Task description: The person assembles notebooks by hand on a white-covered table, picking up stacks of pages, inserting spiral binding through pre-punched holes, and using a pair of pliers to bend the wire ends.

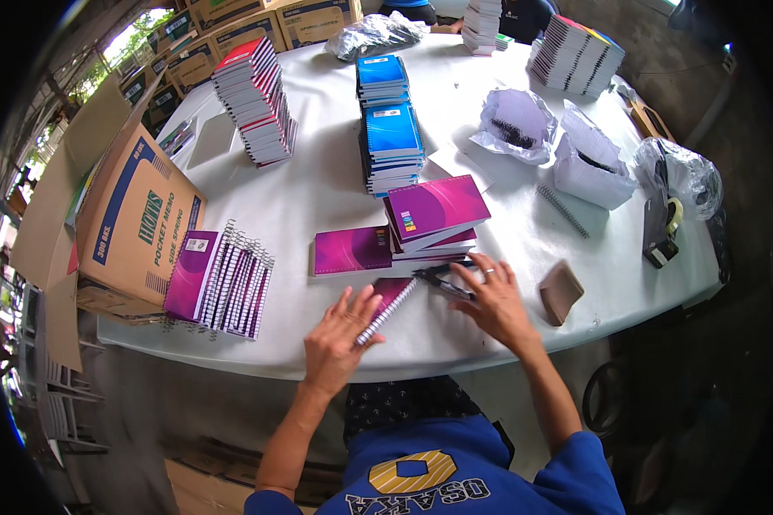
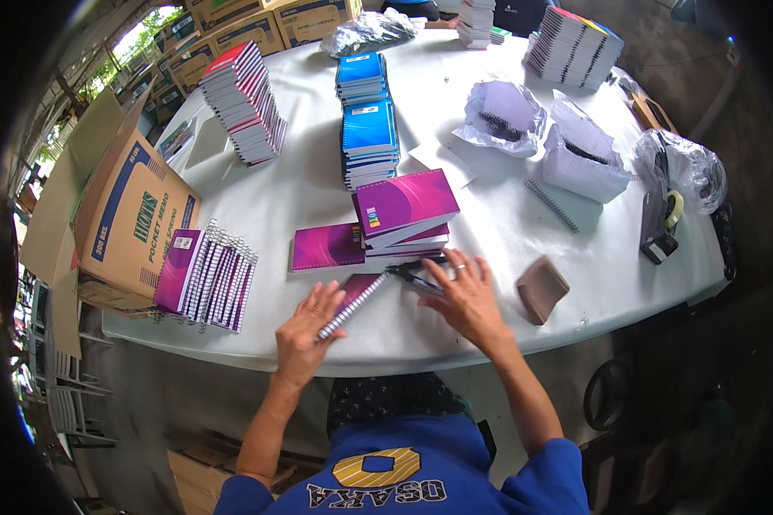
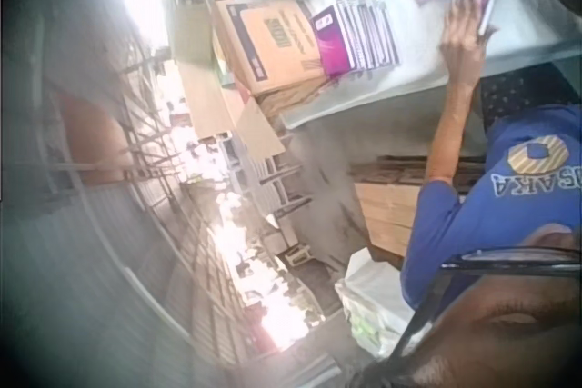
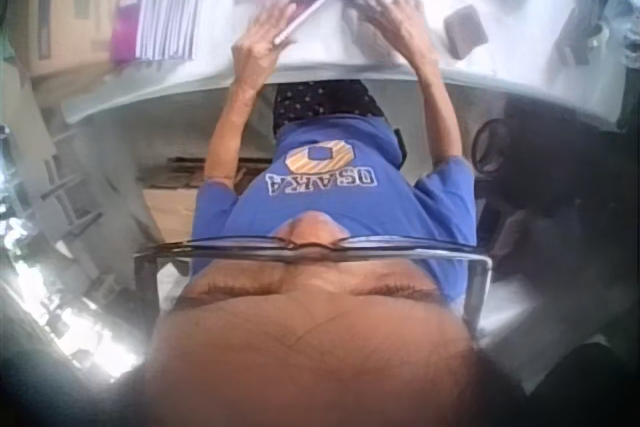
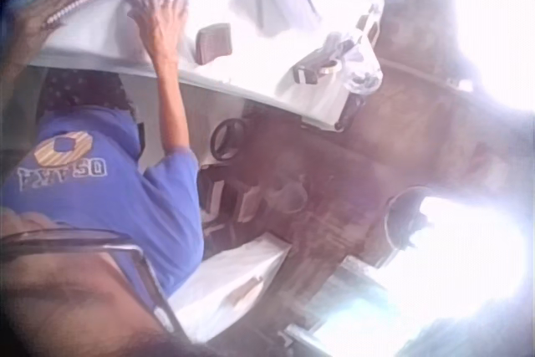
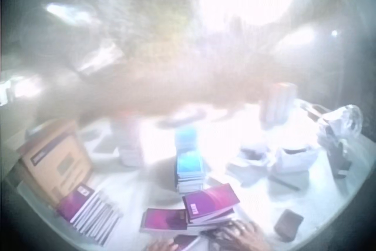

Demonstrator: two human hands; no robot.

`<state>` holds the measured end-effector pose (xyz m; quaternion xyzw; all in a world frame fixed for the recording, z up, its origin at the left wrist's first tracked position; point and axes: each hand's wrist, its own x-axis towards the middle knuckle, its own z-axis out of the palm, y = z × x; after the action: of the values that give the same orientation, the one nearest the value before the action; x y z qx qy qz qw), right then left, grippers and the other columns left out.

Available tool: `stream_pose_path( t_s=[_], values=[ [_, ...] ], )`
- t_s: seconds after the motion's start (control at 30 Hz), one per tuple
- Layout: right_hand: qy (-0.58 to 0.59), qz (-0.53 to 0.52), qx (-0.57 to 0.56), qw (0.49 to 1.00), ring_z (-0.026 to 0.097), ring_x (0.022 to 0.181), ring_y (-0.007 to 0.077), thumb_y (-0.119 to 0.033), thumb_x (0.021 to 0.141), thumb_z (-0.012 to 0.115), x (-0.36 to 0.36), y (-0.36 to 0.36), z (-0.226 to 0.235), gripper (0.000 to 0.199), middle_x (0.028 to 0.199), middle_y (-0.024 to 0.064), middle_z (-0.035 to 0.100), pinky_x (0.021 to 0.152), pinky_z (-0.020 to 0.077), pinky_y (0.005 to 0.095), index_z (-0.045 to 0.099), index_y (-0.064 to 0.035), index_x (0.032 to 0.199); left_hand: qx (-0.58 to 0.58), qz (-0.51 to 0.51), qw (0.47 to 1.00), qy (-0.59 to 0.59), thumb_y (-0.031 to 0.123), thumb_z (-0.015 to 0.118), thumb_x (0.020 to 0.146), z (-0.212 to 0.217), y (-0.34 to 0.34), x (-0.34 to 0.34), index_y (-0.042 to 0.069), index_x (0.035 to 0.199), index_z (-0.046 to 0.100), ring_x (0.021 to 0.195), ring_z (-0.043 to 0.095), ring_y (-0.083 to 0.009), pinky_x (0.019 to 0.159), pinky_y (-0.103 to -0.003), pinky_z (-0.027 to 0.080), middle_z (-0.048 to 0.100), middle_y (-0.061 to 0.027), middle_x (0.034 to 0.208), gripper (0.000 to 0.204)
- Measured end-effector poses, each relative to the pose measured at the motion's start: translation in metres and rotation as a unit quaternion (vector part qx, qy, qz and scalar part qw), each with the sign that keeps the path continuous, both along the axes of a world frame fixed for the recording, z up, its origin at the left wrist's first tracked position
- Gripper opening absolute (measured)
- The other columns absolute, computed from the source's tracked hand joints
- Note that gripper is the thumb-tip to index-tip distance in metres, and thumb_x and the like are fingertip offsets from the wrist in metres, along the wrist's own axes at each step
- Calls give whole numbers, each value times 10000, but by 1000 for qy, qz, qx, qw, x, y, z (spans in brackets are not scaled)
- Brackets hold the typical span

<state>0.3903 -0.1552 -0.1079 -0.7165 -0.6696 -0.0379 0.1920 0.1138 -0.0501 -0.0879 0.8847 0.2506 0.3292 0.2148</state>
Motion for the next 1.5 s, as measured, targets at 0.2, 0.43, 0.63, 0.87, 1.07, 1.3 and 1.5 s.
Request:
stream_pose_path(
  t_s=[0.2,0.43,0.63,0.87,1.07,1.3,1.5],
  values=[
    [-29,-66,4,997,485,1167,328,-190,835,688,-19,-3,-13,565,1279,179,454,996,361,466,505,-135,1367,78,56,990,100,278,632,950,-20,-29,11,77,1438,492,1267,555,-357,1013,-459,470,567,-96,1407,546],
    [135,3,18,991,523,894,272,-231,848,721,-59,-45,19,404,1013,150,544,804,400,422,611,-126,1222,54,63,991,101,262,631,949,-17,-32,18,72,1470,439,1260,559,-350,1004,-437,476,567,-130,1396,587],
    [144,89,76,983,565,974,268,-254,821,764,-87,-54,32,522,1098,123,523,835,427,410,599,-172,1309,31,74,993,85,210,642,940,-9,-33,22,62,1472,425,1230,580,-343,988,-450,478,574,-172,1369,594],
    [140,114,48,982,587,865,236,-232,837,745,-86,-47,38,461,1018,128,550,757,467,355,635,-170,1280,48,91,992,71,81,703,858,-5,-32,26,67,1470,429,1189,612,-319,969,-474,485,610,-154,1321,671],
    [598,123,-279,741,577,717,147,-250,989,590,-66,-20,59,305,912,100,569,652,471,304,654,-101,1248,79,122,986,76,99,712,847,11,-29,14,88,1456,460,1185,618,-310,977,-493,485,623,-110,1317,660],
    [161,44,-7,986,570,985,288,-204,892,696,-43,2,36,368,1109,135,572,878,436,398,645,-101,1242,188,215,957,45,84,686,850,112,34,-73,67,1383,558,1316,528,-293,1090,-449,393,601,-76,1373,549],
    [-9,26,67,997,492,1143,333,-243,855,716,-25,22,-10,424,1189,162,538,1007,340,476,626,-123,1252,25,137,990,-3,156,753,776,132,101,-183,186,1435,524,1422,388,-308,1165,-435,309,501,-16,1484,699]
  ],
)
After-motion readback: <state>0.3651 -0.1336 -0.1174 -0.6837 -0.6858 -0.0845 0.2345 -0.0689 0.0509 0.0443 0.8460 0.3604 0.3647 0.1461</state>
